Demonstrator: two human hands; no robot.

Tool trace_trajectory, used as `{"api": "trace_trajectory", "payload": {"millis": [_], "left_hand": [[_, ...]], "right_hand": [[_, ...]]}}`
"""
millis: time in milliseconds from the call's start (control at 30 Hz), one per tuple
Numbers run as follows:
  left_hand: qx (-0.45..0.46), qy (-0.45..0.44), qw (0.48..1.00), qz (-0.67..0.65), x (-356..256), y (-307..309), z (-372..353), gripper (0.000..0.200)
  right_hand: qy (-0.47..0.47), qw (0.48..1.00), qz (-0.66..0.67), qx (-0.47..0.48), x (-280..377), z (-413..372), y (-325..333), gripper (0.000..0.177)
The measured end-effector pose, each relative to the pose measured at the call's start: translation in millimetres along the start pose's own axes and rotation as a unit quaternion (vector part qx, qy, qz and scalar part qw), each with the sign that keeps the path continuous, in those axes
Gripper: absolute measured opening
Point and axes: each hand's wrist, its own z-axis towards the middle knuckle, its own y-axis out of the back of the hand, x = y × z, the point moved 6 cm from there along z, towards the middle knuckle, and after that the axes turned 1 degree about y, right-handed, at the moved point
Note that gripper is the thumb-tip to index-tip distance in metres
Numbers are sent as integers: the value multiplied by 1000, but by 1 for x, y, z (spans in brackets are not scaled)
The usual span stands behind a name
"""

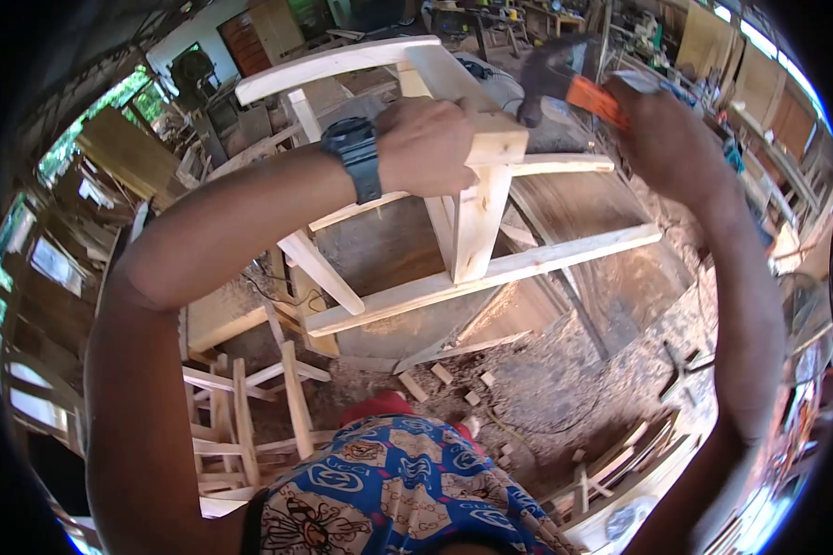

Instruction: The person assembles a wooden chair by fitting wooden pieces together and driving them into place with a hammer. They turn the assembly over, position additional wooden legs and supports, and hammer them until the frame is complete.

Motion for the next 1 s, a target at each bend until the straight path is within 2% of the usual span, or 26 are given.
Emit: {"api": "trace_trajectory", "payload": {"millis": [67, 133, 167, 233, 267, 300, 333, 400, 433, 467, 500, 533, 567, 600, 667, 700, 733, 800, 833, 867, 933, 1000], "left_hand": [[3, -65, 995, -69, 6, 2, -4, 77], [-3, -47, 994, -96, 31, 13, -10, 79], [0, -39, 992, -117, 46, 19, -14, 81], [-54, -114, 986, -113, 88, 40, -22, 80], [70, -18, 995, -64, 95, 68, -32, 77], [-37, -14, 999, 30, 132, 68, -35, 72], [-24, -13, 1000, 14, 161, 70, -38, 71], [-15, -15, 1000, -5, 199, 82, -48, 71], [0, 26, 998, 62, 219, 85, -54, 56], [14, 69, 989, 127, 243, 84, -61, 43], [9, 72, 990, 120, 271, 78, -67, 43], [-24, 8, 991, 128, 297, 74, -72, 47], [-57, -57, 987, 137, 307, 75, -79, 52], [-62, -55, 988, 132, 327, 69, -82, 52], [-80, 143, 986, 45, 375, 68, -86, 58], [-81, 144, 985, 49, 404, 59, -77, 63], [-91, 136, 986, 44, 432, 46, -70, 63], [-255, 139, 947, -134, 495, 29, -56, 63], [-254, 172, 934, -185, 528, 12, -42, 52], [-256, 166, 931, -202, 559, -15, -27, 52], [-224, 124, 838, -483, 605, -94, 5, 67], [-122, 102, 736, -658, 599, -173, 27, 59]], "right_hand": [[34, 999, 13, -24, -9, 0, -10, 38], [-16, 994, 89, -60, -16, -11, -10, 37], [-7, 995, 84, -59, -17, -15, -12, 37], [-72, 989, 112, -72, -29, -26, -16, 36], [-66, 989, 110, -69, -33, -30, -21, 36], [-56, 987, 115, -101, -37, -35, -22, 35], [-48, 982, 121, -134, -40, -41, -21, 33], [-183, 973, 141, -11, -55, -47, -28, 33], [-163, 969, 171, -65, -41, -47, -16, 34], [-133, 974, 176, -51, -52, -51, -23, 37], [-135, 979, 127, -82, -59, -56, -23, 36], [-135, 981, 79, -112, -56, -56, -20, 36], [-171, 977, 97, -87, -50, -49, -15, 36], [-198, 976, 47, -73, -44, -41, -10, 34], [-231, 972, 13, -44, -29, -14, -1, 32], [-202, 976, 9, -85, -41, -6, -4, 33], [-223, 970, 21, -97, -28, 15, 0, 31], [-249, 966, -21, -67, 12, 59, 11, 29], [-259, 962, -44, -68, 27, 82, 11, 29], [-267, 959, -68, -63, 41, 105, 9, 28], [-235, 968, -76, -35, 67, 148, 1, 24], [-208, 965, -159, -22, 133, 205, 4, 25]]}}
